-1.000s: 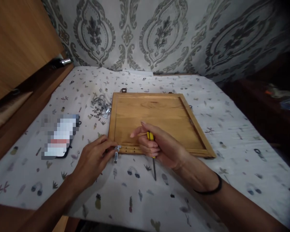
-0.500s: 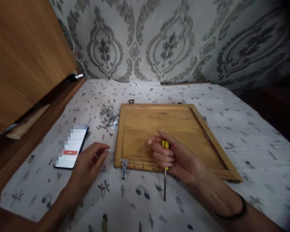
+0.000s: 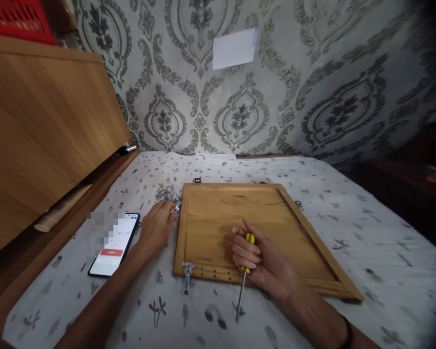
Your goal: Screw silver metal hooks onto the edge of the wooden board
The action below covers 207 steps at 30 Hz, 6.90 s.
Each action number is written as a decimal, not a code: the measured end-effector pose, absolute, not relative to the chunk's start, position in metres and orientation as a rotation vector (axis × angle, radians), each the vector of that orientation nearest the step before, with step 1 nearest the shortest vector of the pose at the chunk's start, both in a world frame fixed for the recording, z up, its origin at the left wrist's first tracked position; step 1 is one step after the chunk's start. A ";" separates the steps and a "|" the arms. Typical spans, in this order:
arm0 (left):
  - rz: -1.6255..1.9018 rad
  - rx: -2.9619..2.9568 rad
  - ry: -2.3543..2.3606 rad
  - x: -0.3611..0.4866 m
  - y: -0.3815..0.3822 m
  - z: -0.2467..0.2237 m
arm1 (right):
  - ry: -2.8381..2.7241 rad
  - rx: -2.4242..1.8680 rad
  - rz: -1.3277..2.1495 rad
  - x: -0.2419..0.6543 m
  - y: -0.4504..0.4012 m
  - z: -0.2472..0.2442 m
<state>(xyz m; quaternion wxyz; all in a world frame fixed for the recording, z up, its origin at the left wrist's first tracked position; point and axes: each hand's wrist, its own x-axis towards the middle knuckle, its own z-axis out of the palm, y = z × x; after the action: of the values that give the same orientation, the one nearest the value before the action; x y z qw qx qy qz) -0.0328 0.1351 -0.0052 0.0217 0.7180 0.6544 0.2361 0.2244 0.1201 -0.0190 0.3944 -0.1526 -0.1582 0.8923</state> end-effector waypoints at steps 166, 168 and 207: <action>0.503 2.247 1.137 -0.010 0.084 0.009 | -2.418 -0.848 0.042 0.186 0.024 -0.020; 0.498 2.266 1.127 -0.010 0.084 0.009 | -2.412 -0.846 0.036 0.186 0.024 -0.021; 0.377 2.771 1.179 -0.027 0.028 0.020 | -2.442 -0.821 0.038 0.189 0.026 -0.024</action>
<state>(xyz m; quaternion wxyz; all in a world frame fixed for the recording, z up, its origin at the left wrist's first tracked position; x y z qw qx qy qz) -0.0267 0.0279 0.0204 0.0536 0.9118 0.3879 0.1239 0.1889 0.0265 -0.0243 0.2789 -0.3061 -0.9101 0.0142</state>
